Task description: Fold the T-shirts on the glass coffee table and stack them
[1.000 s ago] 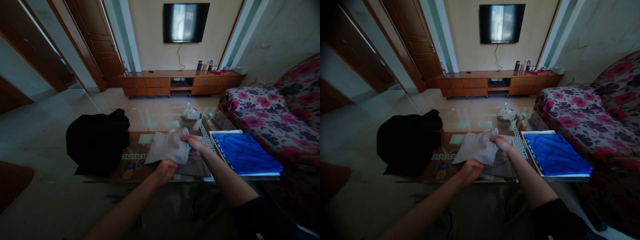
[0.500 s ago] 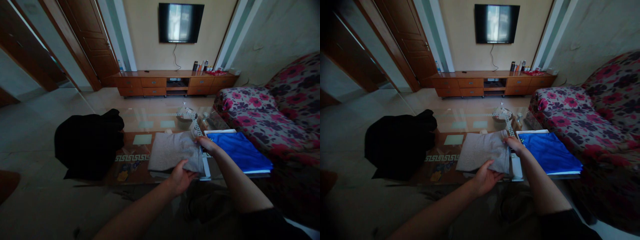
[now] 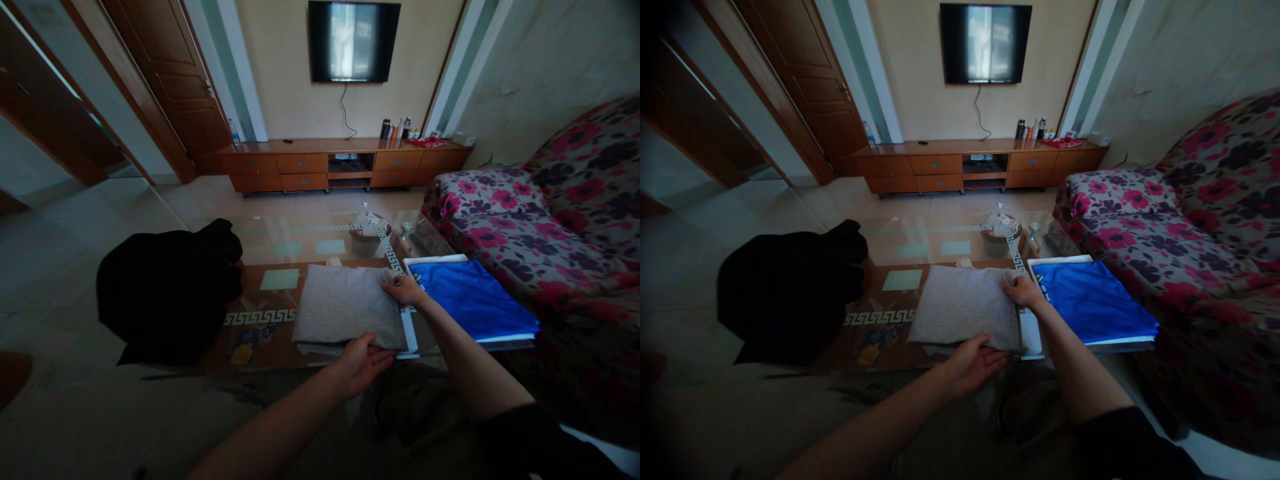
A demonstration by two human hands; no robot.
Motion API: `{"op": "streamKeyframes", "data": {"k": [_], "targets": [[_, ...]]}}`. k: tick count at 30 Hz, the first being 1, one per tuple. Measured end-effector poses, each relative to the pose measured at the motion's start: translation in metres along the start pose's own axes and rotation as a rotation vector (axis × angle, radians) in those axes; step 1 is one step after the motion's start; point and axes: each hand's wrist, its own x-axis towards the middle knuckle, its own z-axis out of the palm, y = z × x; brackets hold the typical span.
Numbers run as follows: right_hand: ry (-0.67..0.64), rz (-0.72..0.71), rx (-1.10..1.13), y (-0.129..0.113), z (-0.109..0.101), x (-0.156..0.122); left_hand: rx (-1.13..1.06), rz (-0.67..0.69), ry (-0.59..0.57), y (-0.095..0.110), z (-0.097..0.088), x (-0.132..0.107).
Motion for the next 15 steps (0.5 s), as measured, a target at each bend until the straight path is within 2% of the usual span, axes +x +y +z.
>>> {"op": "streamKeyframes", "data": {"k": [3,6,15], "targets": [[0.017,-0.019,-0.020,0.005,-0.001,0.005,0.020,-0.012,-0.028,-0.002,-0.002,0.001],[0.065,-0.023,-0.135,0.007,-0.002,0.008,0.047,-0.001,-0.054,-0.004,-0.003,0.001],[0.103,-0.051,-0.343,0.014,0.000,0.011,0.110,-0.019,-0.044,-0.002,-0.005,-0.003]]}}
